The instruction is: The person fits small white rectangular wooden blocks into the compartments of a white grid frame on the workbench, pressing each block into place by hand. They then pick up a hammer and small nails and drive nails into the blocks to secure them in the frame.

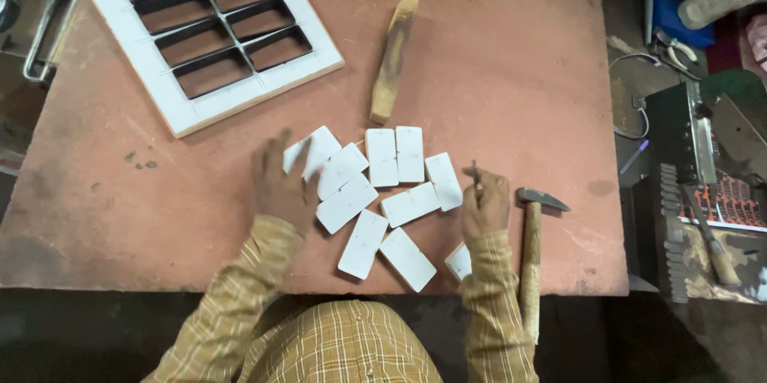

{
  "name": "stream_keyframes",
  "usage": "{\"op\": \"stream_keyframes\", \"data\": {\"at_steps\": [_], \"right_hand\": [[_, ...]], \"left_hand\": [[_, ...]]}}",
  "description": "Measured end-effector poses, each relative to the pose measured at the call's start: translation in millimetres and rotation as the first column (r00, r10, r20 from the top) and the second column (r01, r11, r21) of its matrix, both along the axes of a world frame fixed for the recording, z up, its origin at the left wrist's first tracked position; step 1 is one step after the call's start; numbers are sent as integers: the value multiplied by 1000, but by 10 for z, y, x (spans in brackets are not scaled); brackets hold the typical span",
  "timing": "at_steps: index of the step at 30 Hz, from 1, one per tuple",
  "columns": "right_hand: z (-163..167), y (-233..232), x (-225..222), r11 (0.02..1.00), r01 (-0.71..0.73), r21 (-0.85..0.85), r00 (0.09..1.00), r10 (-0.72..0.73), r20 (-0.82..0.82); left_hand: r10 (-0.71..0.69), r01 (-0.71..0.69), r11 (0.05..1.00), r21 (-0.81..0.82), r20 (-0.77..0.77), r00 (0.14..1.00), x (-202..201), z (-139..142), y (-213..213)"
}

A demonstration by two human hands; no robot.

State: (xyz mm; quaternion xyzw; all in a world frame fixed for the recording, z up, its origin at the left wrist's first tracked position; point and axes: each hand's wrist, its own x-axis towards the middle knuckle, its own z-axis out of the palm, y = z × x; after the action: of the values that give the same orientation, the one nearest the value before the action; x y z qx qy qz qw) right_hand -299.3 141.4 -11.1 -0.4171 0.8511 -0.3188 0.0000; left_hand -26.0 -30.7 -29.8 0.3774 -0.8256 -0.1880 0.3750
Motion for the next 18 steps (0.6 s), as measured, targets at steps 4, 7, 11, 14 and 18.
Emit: {"op": "stream_keyframes", "data": {"at_steps": [4,7,11,14,18], "right_hand": [[308,237,631,927,-226,-300,736,364,571],[314,363,1109,947,-303,-110,793,314,522],[312,558,1236,927,-373,26,920,366,140],[331,663,1087,932,-293,212,949,310,-53],[198,571,901,934,-262,242,901,327,-284]], "left_hand": [[-221,309,829,466,-233,947,-72,190,660],[-236,262,527,809,-157,959,-30,253,1008],[55,336,361,870,-379,924,77,180,1114],[-267,264,872,412,-52,962,148,112,1078],[-395,316,902,295,269,878,67,106,1050]]}}
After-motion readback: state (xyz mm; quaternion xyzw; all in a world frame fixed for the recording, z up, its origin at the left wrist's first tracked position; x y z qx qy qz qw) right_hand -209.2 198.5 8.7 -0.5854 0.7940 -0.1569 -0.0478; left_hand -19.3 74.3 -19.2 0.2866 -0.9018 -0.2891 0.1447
